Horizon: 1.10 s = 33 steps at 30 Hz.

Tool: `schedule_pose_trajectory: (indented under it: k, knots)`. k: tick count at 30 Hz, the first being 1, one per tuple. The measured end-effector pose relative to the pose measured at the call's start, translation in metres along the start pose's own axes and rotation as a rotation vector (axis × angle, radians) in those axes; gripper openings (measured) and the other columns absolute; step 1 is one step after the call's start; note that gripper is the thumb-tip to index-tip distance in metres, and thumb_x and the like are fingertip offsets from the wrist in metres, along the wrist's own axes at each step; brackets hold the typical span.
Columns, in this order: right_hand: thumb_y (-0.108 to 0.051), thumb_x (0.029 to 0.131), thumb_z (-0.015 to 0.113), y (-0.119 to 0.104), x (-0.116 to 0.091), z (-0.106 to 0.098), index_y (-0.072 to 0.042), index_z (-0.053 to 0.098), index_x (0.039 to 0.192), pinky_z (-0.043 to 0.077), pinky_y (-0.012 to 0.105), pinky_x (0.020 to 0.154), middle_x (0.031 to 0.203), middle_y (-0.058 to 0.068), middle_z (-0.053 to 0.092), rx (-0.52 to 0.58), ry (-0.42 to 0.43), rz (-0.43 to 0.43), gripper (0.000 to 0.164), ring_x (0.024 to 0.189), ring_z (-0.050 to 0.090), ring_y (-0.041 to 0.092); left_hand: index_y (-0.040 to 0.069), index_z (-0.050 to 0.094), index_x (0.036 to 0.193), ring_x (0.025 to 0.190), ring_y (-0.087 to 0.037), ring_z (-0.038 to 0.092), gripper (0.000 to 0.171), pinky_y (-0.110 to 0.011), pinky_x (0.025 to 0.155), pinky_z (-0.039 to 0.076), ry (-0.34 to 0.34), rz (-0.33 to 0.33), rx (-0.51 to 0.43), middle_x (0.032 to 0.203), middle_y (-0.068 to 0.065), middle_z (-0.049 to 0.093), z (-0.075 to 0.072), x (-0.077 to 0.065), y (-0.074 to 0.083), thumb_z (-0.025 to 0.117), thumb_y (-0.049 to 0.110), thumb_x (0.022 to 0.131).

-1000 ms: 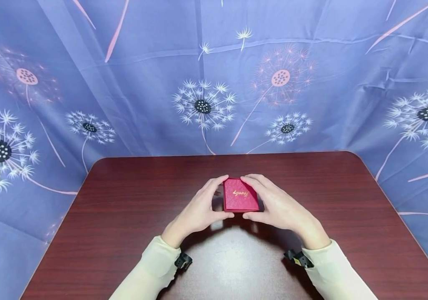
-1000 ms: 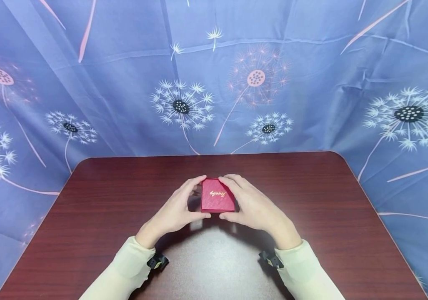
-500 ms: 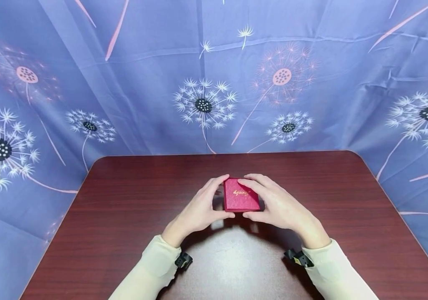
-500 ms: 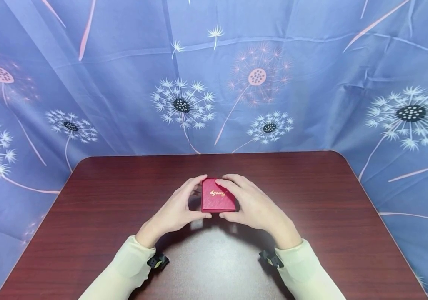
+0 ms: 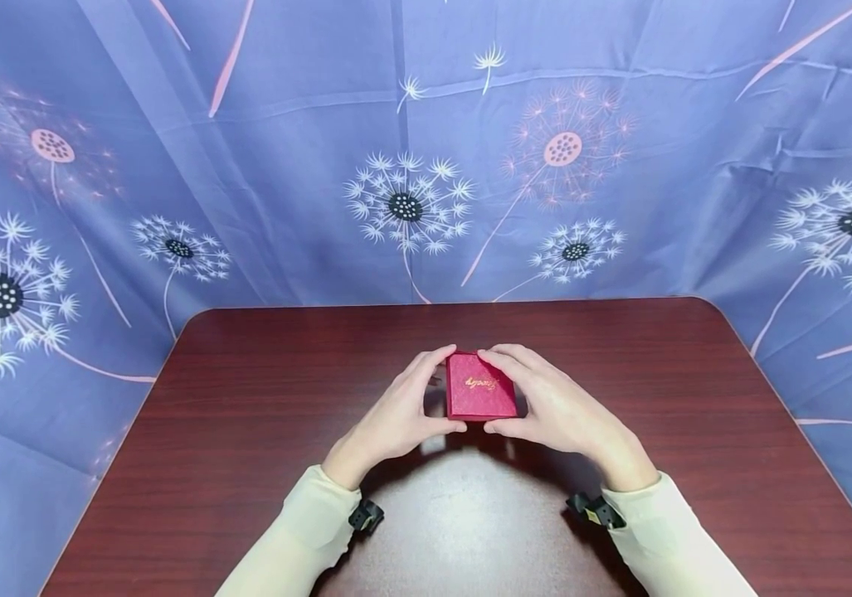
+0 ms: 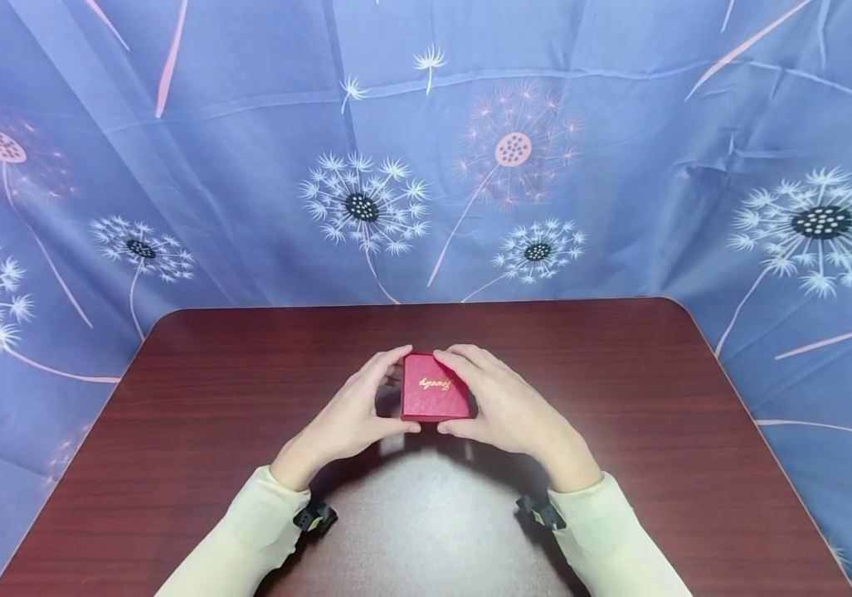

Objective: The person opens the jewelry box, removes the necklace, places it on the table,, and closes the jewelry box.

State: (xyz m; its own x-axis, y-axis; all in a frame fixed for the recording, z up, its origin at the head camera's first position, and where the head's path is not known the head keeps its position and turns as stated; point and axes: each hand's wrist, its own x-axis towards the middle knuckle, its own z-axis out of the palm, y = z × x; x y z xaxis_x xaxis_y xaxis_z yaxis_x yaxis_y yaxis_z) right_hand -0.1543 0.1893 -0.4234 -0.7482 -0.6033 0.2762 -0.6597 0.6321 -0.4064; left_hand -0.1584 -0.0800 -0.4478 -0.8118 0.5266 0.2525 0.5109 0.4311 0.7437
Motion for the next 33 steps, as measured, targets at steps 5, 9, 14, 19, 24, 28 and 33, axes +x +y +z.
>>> schedule_pose_trajectory:
  k: [5,9,14,19,24,28,33]
  knots:
    - [-0.043,0.079,0.095,-0.0007,0.0004,-0.0006,0.000,0.046,0.156,0.047,0.045,0.112,0.149,0.011,0.051,0.007,-0.023,0.045,0.101,0.135,0.052,0.026,0.013,0.034,0.164,0.131,-0.015,0.055,0.106,-0.037,0.112,0.046,0.000,0.007,0.016,0.151,-0.003,0.050,0.0016,0.0009,-0.0018,0.097,0.016,0.079]
    - [-0.041,0.078,0.095,-0.0011,0.0009,-0.0008,0.001,0.049,0.151,0.047,0.046,0.112,0.145,0.011,0.054,0.015,-0.030,0.055,0.096,0.133,0.051,0.026,0.012,0.033,0.164,0.132,-0.015,0.055,0.105,-0.036,0.113,0.045,-0.007,0.005,0.017,0.151,-0.003,0.050,0.0024,0.0016,-0.0027,0.096,0.015,0.080]
    - [-0.040,0.078,0.095,-0.0009,0.0020,-0.0007,-0.001,0.051,0.150,0.047,0.045,0.111,0.143,0.009,0.055,0.024,-0.029,0.055,0.093,0.132,0.051,0.025,0.010,0.032,0.164,0.131,-0.016,0.056,0.106,-0.035,0.112,0.046,-0.007,0.000,0.015,0.149,-0.004,0.051,0.0023,0.0011,-0.0015,0.096,0.015,0.079]
    - [-0.041,0.078,0.095,-0.0007,0.0025,-0.0006,-0.002,0.051,0.149,0.046,0.046,0.113,0.143,0.009,0.055,0.027,-0.023,0.053,0.093,0.133,0.051,0.025,0.009,0.031,0.164,0.131,-0.016,0.056,0.107,-0.036,0.112,0.046,-0.003,-0.004,0.021,0.149,-0.005,0.051,0.0019,0.0008,-0.0008,0.097,0.016,0.079]
    - [-0.041,0.078,0.095,-0.0011,0.0024,-0.0007,-0.002,0.050,0.150,0.046,0.047,0.113,0.144,0.010,0.054,0.026,-0.014,0.051,0.094,0.134,0.051,0.026,0.009,0.031,0.164,0.129,-0.015,0.057,0.108,-0.035,0.112,0.046,-0.005,-0.013,0.021,0.149,-0.004,0.051,0.0012,0.0010,-0.0012,0.097,0.018,0.079]
    - [-0.040,0.078,0.096,-0.0013,0.0023,-0.0006,-0.002,0.050,0.151,0.046,0.047,0.113,0.145,0.010,0.054,0.031,-0.006,0.046,0.094,0.134,0.051,0.026,0.008,0.032,0.164,0.130,-0.015,0.056,0.107,-0.035,0.113,0.045,-0.002,-0.014,0.025,0.149,-0.004,0.050,0.0006,0.0009,-0.0012,0.097,0.018,0.079]
    - [-0.040,0.078,0.096,-0.0018,0.0022,-0.0016,-0.002,0.050,0.151,0.045,0.047,0.113,0.146,0.010,0.054,0.040,-0.009,0.047,0.094,0.135,0.050,0.026,0.005,0.036,0.162,0.130,-0.015,0.055,0.104,-0.035,0.113,0.046,0.003,-0.010,0.037,0.148,-0.004,0.050,0.0001,0.0003,-0.0013,0.097,0.018,0.079]
